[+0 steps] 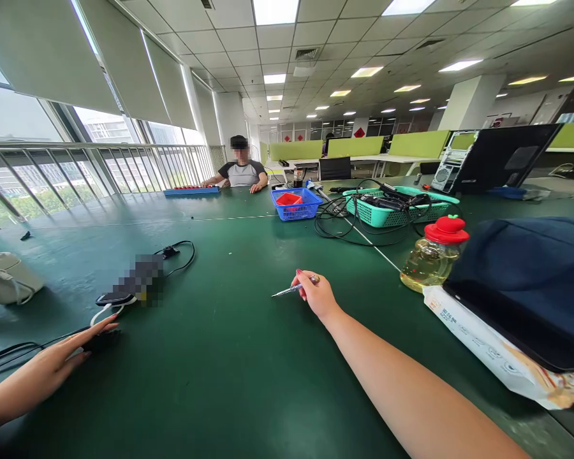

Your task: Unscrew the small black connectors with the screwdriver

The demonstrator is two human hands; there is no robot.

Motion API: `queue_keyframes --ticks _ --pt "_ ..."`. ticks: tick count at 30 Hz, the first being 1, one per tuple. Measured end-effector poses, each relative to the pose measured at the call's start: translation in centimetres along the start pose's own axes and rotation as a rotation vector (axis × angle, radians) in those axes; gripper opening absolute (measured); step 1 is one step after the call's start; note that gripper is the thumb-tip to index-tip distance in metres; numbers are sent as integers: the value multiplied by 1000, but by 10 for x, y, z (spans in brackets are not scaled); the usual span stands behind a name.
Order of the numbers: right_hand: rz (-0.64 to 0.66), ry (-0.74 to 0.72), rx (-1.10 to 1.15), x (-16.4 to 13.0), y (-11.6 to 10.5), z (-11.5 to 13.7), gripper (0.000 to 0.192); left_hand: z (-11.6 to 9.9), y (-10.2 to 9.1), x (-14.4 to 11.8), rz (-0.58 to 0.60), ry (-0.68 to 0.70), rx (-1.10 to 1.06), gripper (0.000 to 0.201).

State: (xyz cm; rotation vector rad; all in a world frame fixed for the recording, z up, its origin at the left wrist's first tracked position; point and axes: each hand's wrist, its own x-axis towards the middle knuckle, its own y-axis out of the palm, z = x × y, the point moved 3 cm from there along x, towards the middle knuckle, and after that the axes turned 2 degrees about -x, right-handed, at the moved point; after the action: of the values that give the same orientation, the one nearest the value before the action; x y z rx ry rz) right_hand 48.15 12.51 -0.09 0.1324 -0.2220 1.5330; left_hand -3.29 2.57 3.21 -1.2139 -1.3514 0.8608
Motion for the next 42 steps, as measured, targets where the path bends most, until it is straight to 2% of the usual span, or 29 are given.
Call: queue_keyframes --ticks 3,5,8,11,14,16,18,21,23,25,30,35,37,40,42 --pt "1 2 12 1 0 -1 50 0 -3 -1 56 -40 -81 52" --pt "-4 6 26 2 1 -2 51 -2 -9 1 50 -93 -54 48" --pt "-19 26 86 4 1 -5 52 -27 -23 12 33 -84 -19 48" --pt "-47 55 176 7 -1 -8 53 -85 -34 32 46 50 -88 52" --pt "-64 91 257 9 -3 -8 53 -166 -25 58 125 246 -205 47" --pt "-69 105 300 9 -5 -8 53 -221 -4 76 220 391 -276 50" --pt "-97 102 340 9 -8 -7 53 -265 22 93 266 474 -334 54" --pt "-170 94 414 9 -13 -7 53 -304 60 113 232 510 -411 59" --pt "-191 101 456 10 -15 -7 52 -313 80 121 210 491 -457 61" --pt "-185 108 477 11 -16 -8 53 -312 93 124 209 465 -496 62" --pt "-149 61 414 8 -13 -3 53 -300 103 126 251 427 -626 64" --pt "-123 -45 148 -7 -8 10 53 -294 102 132 207 345 -635 59" --pt "-71 -125 -15 -15 -5 20 52 -293 102 133 188 338 -581 51" --pt "-70 -245 -247 -27 -2 35 50 -292 102 133 197 364 -539 40" --pt "-24 -374 -391 -34 3 45 47 -292 103 133 196 383 -533 36"
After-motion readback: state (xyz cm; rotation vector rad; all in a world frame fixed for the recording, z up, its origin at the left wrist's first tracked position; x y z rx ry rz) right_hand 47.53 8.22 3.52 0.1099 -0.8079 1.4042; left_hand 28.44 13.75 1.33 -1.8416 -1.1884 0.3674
